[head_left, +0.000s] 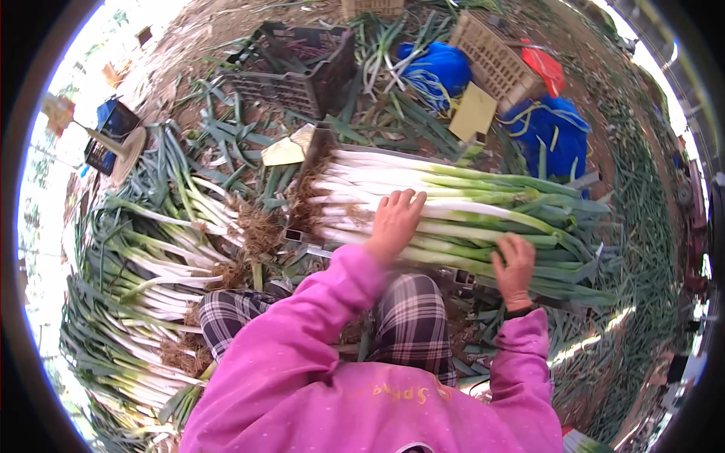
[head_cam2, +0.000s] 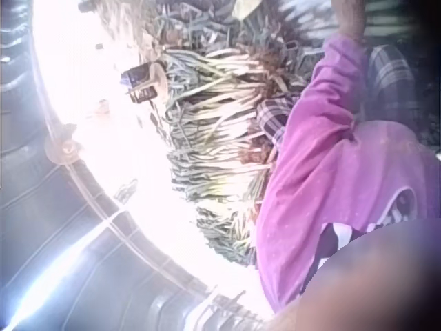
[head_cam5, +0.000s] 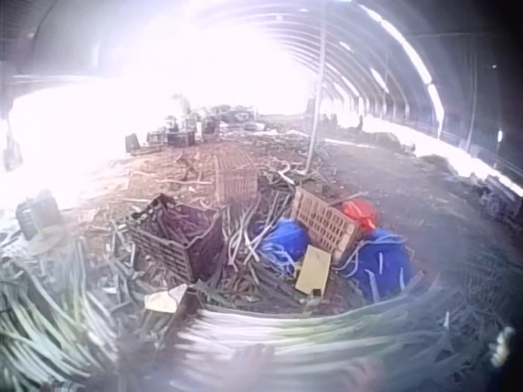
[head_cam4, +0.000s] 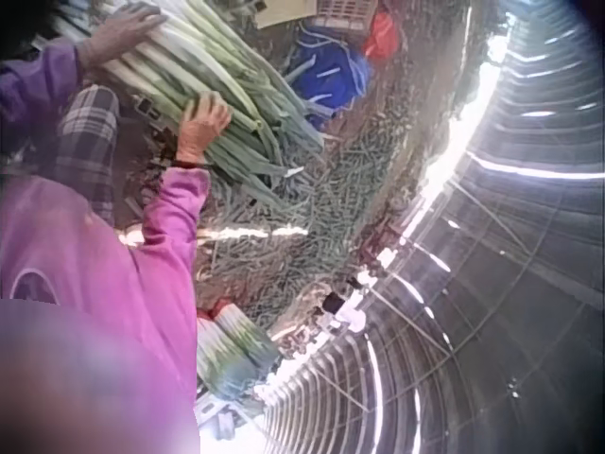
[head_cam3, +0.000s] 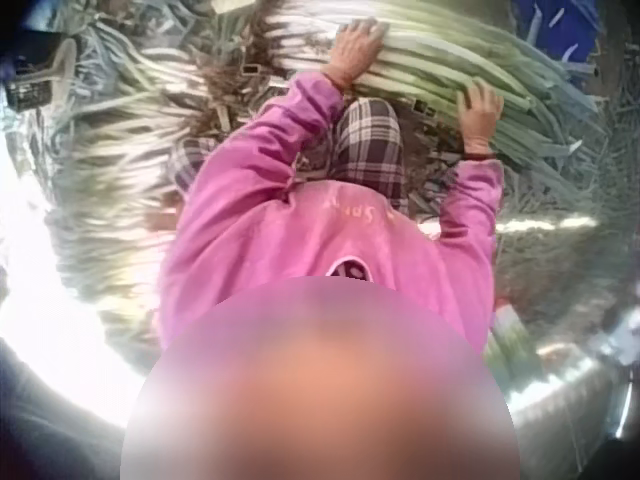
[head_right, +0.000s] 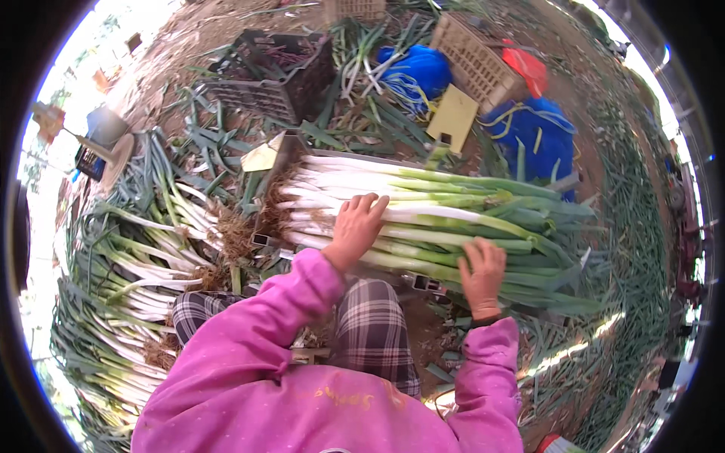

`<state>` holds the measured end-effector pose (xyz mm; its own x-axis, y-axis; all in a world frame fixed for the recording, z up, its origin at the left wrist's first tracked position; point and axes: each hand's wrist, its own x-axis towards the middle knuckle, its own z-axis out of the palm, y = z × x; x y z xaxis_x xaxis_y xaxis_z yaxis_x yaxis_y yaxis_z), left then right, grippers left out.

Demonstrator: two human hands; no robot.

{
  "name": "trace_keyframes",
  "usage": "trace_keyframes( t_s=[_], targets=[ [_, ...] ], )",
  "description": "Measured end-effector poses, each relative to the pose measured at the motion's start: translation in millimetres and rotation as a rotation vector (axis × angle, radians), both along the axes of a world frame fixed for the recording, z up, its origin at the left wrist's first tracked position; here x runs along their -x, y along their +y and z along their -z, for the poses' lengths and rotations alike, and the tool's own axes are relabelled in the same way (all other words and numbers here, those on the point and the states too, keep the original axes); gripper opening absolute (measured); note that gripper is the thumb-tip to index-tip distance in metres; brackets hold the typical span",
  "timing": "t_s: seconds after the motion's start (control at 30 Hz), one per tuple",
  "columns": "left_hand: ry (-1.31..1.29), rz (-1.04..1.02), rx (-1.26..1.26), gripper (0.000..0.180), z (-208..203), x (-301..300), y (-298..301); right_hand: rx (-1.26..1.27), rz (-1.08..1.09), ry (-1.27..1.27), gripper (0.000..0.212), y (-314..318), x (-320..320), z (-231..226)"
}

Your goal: The person picks up leeks from a pile, shakes them, and places them into a metal frame. They then align the leeks and use a blade to trim the roots before setting the vegetables aside.

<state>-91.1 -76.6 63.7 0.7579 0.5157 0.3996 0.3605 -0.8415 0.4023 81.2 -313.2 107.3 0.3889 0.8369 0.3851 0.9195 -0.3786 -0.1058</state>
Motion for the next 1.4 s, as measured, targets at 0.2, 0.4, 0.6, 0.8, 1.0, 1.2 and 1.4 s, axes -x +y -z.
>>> trace_keyframes(
  t_s=[0.2, 0.4, 0.6, 0.8, 1.0, 1.2, 1.4],
  targets=[
    [-0.136, 0.262, -0.081, 0.042, 36, 30, -9, 0.22, 0.033, 0.031, 0.057, 20, -45, -15],
    [0.176, 0.236, -0.015, 0.047, 33, 85, 34, 0.282, -0.133, 0.123, 0.037, 21, -33, -25],
    [0.226, -0.076, -0.107, 0.029, 24, 118, 57, 0.103, -0.293, 0.214, 0.026, 37, -1, -37],
    [0.37, -0.143, 0.058, 0.015, 51, 139, 30, 0.236, -0.197, 0.227, 0.02, 12, 15, -11],
    [0.489, -0.166, 0.013, 0.014, 28, 120, 70, 0.293, -0.223, 0.179, 0.023, 14, 16, -14],
    [0.777, -0.24, 0.162, 0.021, 36, 102, 84, 0.388, -0.299, 0.196, 0.025, 17, -5, -19],
    [0.862, 0.029, 0.247, 0.027, 14, 103, 104, 0.279, -0.303, -0.005, 0.021, 20, -1, -70]
  ],
)
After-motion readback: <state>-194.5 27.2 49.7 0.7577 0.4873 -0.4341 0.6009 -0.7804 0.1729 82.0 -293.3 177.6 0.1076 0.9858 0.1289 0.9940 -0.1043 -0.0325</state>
